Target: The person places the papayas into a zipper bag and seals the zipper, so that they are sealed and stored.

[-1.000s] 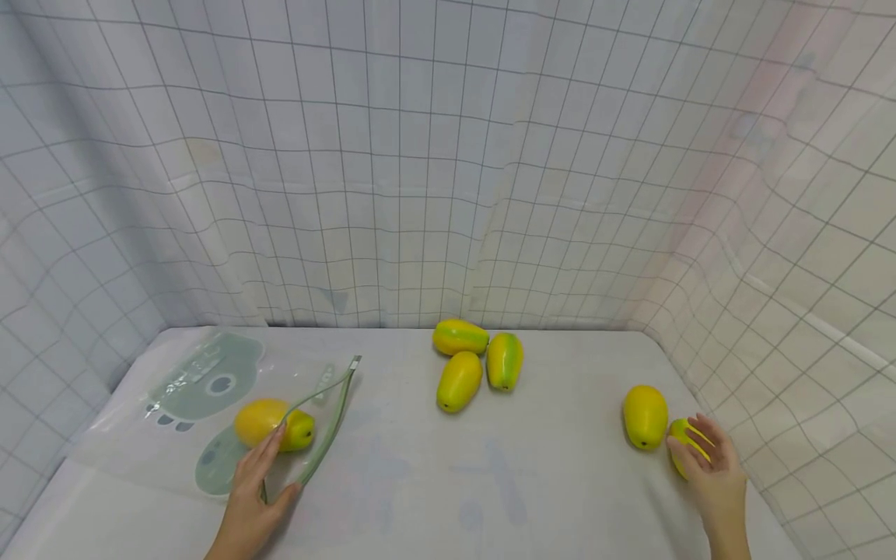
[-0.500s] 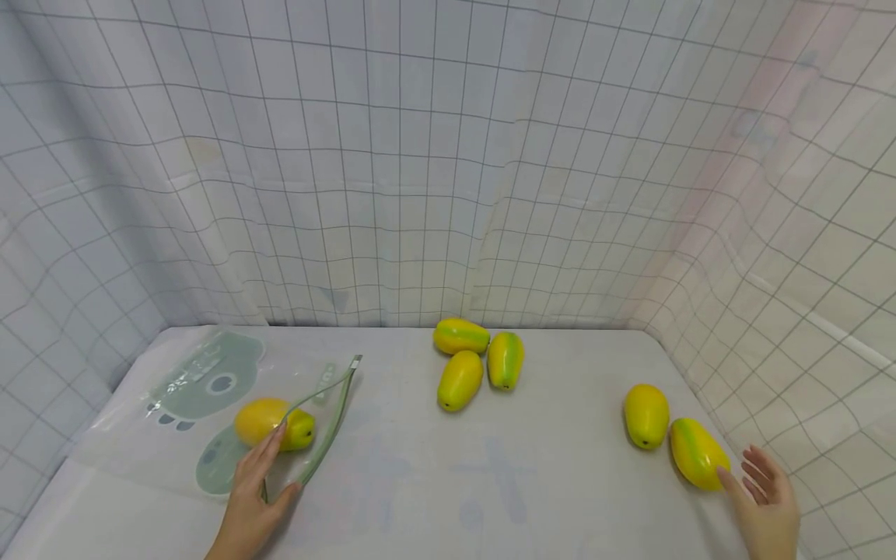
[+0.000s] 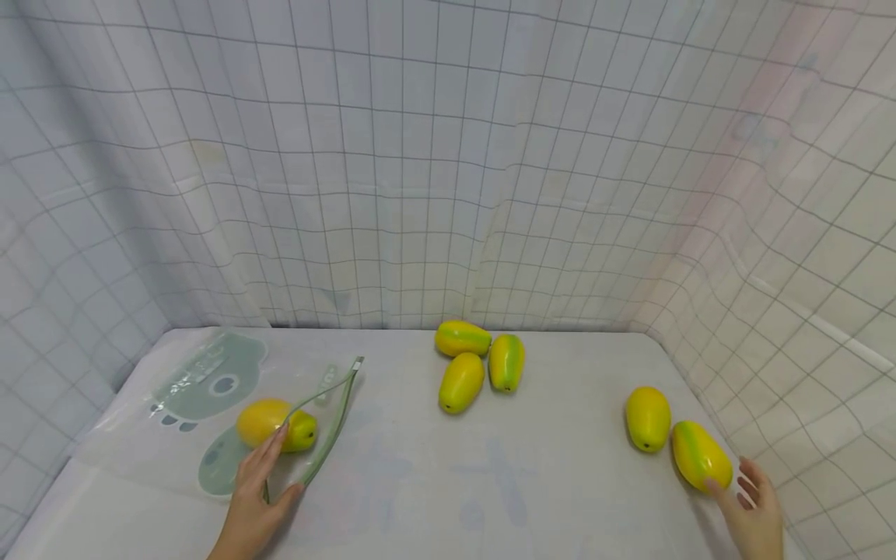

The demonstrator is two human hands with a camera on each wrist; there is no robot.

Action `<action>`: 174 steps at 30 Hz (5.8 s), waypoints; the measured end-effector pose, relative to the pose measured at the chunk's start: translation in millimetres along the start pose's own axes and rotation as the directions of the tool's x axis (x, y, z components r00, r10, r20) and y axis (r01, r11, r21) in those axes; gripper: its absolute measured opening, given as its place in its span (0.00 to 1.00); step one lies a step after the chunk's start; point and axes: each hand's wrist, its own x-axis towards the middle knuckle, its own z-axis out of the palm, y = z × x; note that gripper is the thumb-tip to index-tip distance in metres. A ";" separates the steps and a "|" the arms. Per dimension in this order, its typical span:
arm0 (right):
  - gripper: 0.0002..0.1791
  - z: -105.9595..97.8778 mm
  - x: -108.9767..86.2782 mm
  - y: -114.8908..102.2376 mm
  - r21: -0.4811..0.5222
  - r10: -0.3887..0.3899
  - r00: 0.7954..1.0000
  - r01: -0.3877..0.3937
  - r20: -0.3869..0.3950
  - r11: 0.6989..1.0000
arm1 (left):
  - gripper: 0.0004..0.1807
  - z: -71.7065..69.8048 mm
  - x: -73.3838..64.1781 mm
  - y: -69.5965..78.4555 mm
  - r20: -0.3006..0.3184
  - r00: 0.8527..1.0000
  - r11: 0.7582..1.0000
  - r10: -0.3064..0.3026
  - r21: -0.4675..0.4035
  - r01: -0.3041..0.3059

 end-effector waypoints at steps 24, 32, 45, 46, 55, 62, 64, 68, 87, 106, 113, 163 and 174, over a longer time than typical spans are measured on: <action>0.50 11.9 11.9 4.6 0.088 0.152 0.984 -0.160 0.096 0.983 | 0.50 1.0 -0.5 -0.4 0.006 1.000 0.999 -0.024 0.026 0.024; 0.48 9.2 8.9 1.2 0.105 0.170 0.984 -0.174 0.048 0.979 | 0.50 1.2 -0.3 -0.3 0.002 1.000 1.000 -0.012 0.019 0.012; 0.45 17.9 40.1 18.4 0.153 0.034 0.999 -0.027 -0.042 0.988 | 0.50 1.8 -0.7 -3.1 -0.006 1.000 1.000 -0.001 0.014 0.001; 0.45 19.8 43.8 21.9 0.161 0.003 0.999 0.004 -0.046 0.987 | 0.49 1.7 -0.8 -3.0 -0.007 1.000 1.000 0.000 0.014 0.000; 0.41 33.0 11.4 -51.3 0.228 -0.170 0.983 0.151 0.064 0.962 | 0.49 1.4 -0.6 -1.5 -0.006 1.000 1.000 -0.010 0.005 0.010; 0.39 55.2 -2.6 -84.5 0.245 -0.278 0.952 0.242 0.127 0.939 | 0.50 1.5 -0.6 0.3 -0.001 1.000 1.000 -0.026 0.008 0.026; 0.38 63.3 -3.6 -88.5 0.264 -0.317 0.937 0.272 0.146 0.925 | 0.51 1.2 -0.7 1.0 0.002 0.999 0.999 -0.038 0.011 0.038; 0.37 78.2 -8.2 -97.9 0.322 -0.378 0.906 0.307 0.189 0.896 | 0.52 0.6 -0.5 2.9 0.010 0.998 0.998 -0.061 0.016 0.061; 0.37 147.8 -38.0 -137.1 0.489 -0.512 0.785 0.314 0.349 0.814 | 0.51 0.3 0.6 5.2 0.005 0.998 0.998 -0.065 0.020 0.065; 0.35 186.4 -83.0 -186.6 0.516 -0.517 0.702 0.243 0.491 0.821 | 0.52 1.0 -0.8 5.0 0.006 0.997 0.997 -0.074 0.032 0.074; 0.36 201.4 -97.3 -195.6 0.535 -0.548 0.632 0.238 0.549 0.811 | 0.51 1.3 -1.8 4.1 0.003 0.998 0.998 -0.063 0.020 0.063; 0.33 316.2 -154.6 -215.9 0.593 -0.609 0.271 0.148 0.745 0.791 | 0.51 1.6 0.1 0.4 -0.006 1.000 0.999 -0.025 0.021 0.025; 0.33 332.6 -163.1 -219.6 0.603 -0.637 0.247 0.206 0.730 0.771 | 0.46 2.0 0.1 -1.7 -0.010 1.000 1.000 0.012 -0.012 -0.012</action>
